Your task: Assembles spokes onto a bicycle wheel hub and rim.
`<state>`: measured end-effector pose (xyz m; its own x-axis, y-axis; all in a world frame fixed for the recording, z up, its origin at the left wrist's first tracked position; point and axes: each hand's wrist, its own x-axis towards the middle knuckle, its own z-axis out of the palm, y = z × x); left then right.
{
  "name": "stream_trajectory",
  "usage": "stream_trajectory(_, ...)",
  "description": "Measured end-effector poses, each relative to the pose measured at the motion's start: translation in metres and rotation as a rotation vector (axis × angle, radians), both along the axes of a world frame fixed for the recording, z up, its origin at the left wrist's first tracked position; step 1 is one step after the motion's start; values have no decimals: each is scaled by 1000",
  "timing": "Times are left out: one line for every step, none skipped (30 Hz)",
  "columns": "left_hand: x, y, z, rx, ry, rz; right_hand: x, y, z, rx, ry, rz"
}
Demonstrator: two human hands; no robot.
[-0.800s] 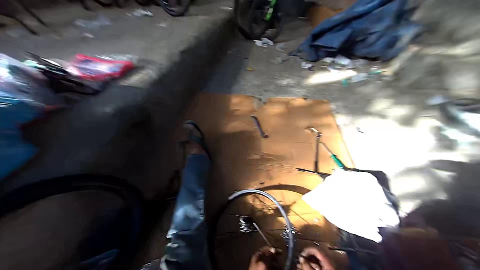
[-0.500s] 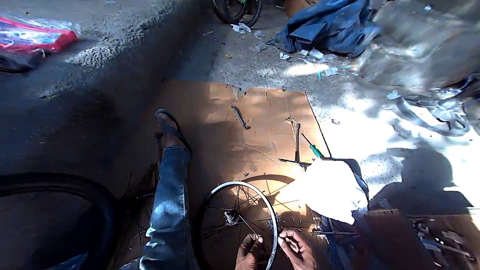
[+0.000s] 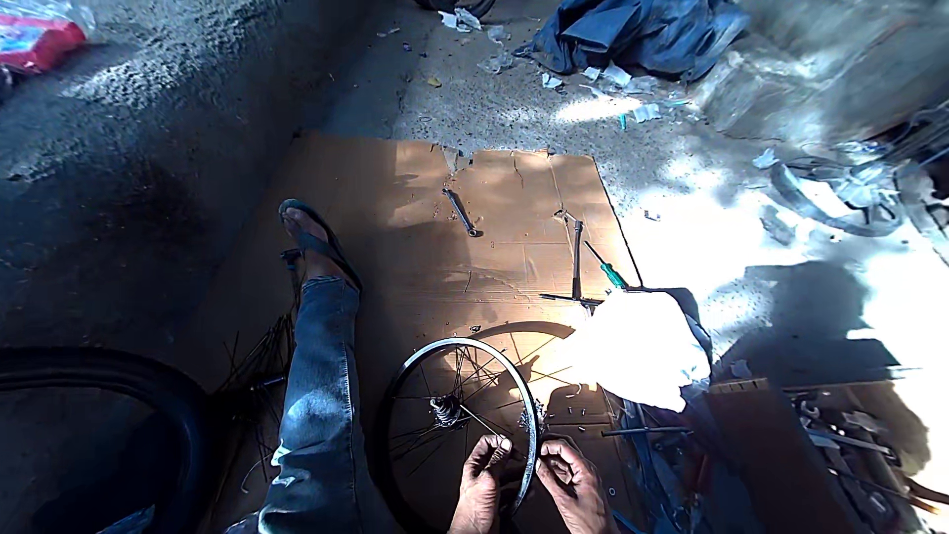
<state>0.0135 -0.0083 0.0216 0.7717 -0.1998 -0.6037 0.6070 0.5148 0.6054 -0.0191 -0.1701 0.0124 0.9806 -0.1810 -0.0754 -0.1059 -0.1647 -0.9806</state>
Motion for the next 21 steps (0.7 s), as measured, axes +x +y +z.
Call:
stream_trajectory(1, 0, 4, 8, 9, 3, 1, 1, 0, -5, -11, -13)
stream_trajectory(2, -1, 7, 12, 13, 4, 3, 3, 1, -7, -24, -26)
stream_trajectory(4, -1, 10, 14, 15, 2, 3, 5, 2, -9, -31, -36)
stream_trajectory(5, -2, 12, 16, 14, 5, 4, 7, 3, -7, -35, -40)
stream_trajectory(6, -2, 13, 17, 10, 14, 5, 8, 5, -10, -41, -38)
stream_trajectory(7, -2, 14, 19, 5, 28, 5, 10, 6, -18, -54, -28)
stream_trajectory(8, -3, 16, 30, 1, 41, 6, 10, 7, -28, -77, -11)
stream_trajectory(9, -3, 18, 42, -4, 49, 6, 11, 8, -37, -98, 6)
stream_trajectory(9, -3, 20, 54, -7, 56, 6, 11, 8, -40, -112, 18)
stream_trajectory(10, -4, 21, 68, -9, 64, 5, 12, 7, -36, -114, 27)
stream_trajectory(10, -4, 23, 78, -11, 64, 5, 12, 7, -29, -110, 32)
stream_trajectory(10, -3, 24, 89, -15, 62, 6, 12, 7, -22, -108, 31)
stream_trajectory(10, -2, 25, 101, -22, 59, 8, 12, 8, -15, -109, 31)
stream_trajectory(11, -1, 26, 108, -26, 58, 11, 13, 9, -8, -114, 32)
stream_trajectory(11, 0, 27, 117, -26, 55, 14, 13, 11, -9, -117, 32)
stream_trajectory(11, 1, 30, 124, -21, 50, 17, 13, 13, -13, -120, 35)
stream_trajectory(12, 2, 32, 129, -11, 46, 20, 13, 15, -19, -129, 38)
stream_trajectory(13, 3, 35, 132, -5, 43, 24, 13, 16, -30, -135, 38)
stream_trajectory(13, 4, 36, 137, -1, 39, 26, 13, 18, -39, -133, 34)
stream_trajectory(14, 5, 36, 141, 1, 34, 27, 14, 18, -42, -134, 25)
stream_trajectory(15, 6, 36, 142, -1, 28, 28, 14, 18, -37, -135, 15)
